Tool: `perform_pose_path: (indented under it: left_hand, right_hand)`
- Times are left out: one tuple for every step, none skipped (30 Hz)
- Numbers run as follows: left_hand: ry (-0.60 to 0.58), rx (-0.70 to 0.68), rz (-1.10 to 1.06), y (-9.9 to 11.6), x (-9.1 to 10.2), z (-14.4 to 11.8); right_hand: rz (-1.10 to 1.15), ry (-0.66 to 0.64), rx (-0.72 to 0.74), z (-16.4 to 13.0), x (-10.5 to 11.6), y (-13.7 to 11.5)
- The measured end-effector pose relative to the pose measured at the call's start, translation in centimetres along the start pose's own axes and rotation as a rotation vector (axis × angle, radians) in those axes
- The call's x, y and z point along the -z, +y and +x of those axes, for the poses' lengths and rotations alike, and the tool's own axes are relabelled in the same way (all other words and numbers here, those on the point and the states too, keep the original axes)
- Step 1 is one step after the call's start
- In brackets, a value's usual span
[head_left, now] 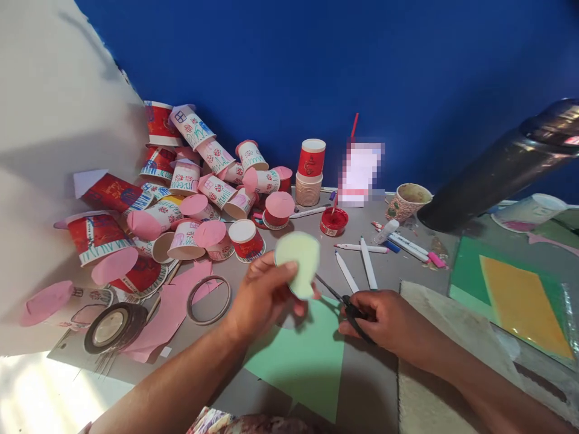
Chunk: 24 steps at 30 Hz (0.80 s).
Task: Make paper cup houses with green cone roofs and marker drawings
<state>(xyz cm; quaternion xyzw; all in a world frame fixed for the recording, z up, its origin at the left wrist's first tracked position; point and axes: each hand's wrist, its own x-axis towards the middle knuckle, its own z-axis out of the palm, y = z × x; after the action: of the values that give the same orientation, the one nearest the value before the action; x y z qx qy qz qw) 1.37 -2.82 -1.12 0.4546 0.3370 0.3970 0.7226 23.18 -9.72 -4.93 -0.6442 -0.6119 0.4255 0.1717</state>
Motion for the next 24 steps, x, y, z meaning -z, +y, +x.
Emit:
perform_pose_path:
  left_hand:
    - [-0.067, -0.074, 0.151, -0.3, -0.1, -0.4]
    - [-0.137, -0.184, 0.338, -0.7, -0.3, -0.7]
    - [-0.205, -0.331, 0.524, -1.2, -0.4, -1.0]
    - [-0.254, -0.482, 0.695, -1.7, -0.5, -1.2]
    - [-0.284, -0.612, 0.854, -2.2, -0.6, -1.3]
    - [-0.303, -0.704, 0.994, -2.7, -0.6, -1.3]
    - [-0.308, -0.765, 1.095, -3.1, -0.6, -1.3]
    - [-0.306, -0.79, 1.169, -3.4, -0.6, -1.2]
    - [-0.302, -0.788, 1.218, -3.7, -0.5, -1.2]
    - [-0.295, -0.771, 1.246, -3.9, -0.5, -1.1]
    - [-0.289, -0.743, 1.264, -4.0, -0.4, -1.1]
    - [-0.284, -0.714, 1.275, -4.1, -0.4, -1.2]
    - [-0.282, -0.689, 1.283, -4.2, -0.4, -1.2]
    - [-0.282, -0.672, 1.287, -4.3, -0.4, -1.3]
    - [-0.281, -0.661, 1.288, -4.4, -0.4, -1.4]
    - [-0.279, -0.655, 1.287, -4.5, -0.4, -1.5]
    - [-0.274, -0.652, 1.287, -4.6, -0.5, -1.5]
    - [-0.266, -0.65, 1.286, -4.8, -0.5, -1.5]
    - [-0.259, -0.65, 1.285, -4.9, -0.5, -1.5]
    - [-0.253, -0.652, 1.286, -4.9, -0.6, -1.5]
    - [-0.25, -0.657, 1.287, -5.0, -0.6, -1.5]
    - [-0.253, -0.666, 1.286, -5.0, -0.6, -1.5]
    - [-0.259, -0.678, 1.284, -5.0, -0.6, -1.4]
    - [-0.267, -0.692, 1.283, -5.0, -0.7, -1.4]
  right_hand:
    - [-0.086, 0.004, 0.014, -0.1, 0.0, -0.2]
    - [-0.167, 0.009, 0.033, -0.2, 0.0, -0.4]
    - [-0.234, 0.014, 0.051, -0.3, 0.0, -0.6]
    - [-0.277, 0.026, 0.066, -0.4, 0.0, -0.8]
    - [-0.307, 0.036, 0.08, -0.6, -0.1, -0.9]
    - [-0.323, 0.046, 0.091, -0.7, -0.2, -1.0]
    - [-0.327, 0.058, 0.099, -0.8, -0.3, -1.1]
    - [-0.322, 0.069, 0.103, -0.9, -0.4, -1.1]
    - [-0.312, 0.082, 0.11, -1.0, -0.5, -1.1]
    - [-0.302, 0.095, 0.119, -1.0, -0.6, -1.0]
    - [-0.303, 0.112, 0.124, -1.0, -0.8, -1.0]
    - [-0.317, 0.127, 0.124, -1.0, -0.9, -0.9]
    - [-0.342, 0.138, 0.123, -1.0, -1.1, -0.8]
    - [-0.375, 0.149, 0.121, -1.0, -1.2, -0.7]
    - [-0.412, 0.158, 0.12, -1.0, -1.4, -0.7]
    - [-0.451, 0.163, 0.123, -1.0, -1.5, -0.6]
    - [-0.487, 0.164, 0.131, -1.0, -1.5, -0.6]
    - [-0.519, 0.163, 0.142, -1.0, -1.6, -0.6]
    - [-0.546, 0.161, 0.156, -1.1, -1.6, -0.6]
    - [-0.564, 0.155, 0.172, -1.1, -1.6, -0.6]
    - [-0.574, 0.151, 0.186, -1.1, -1.6, -0.7]
    - [-0.577, 0.148, 0.195, -1.1, -1.5, -0.7]
    - [-0.576, 0.144, 0.2, -1.1, -1.5, -0.8]
    - [-0.572, 0.144, 0.201, -1.1, -1.6, -0.8]
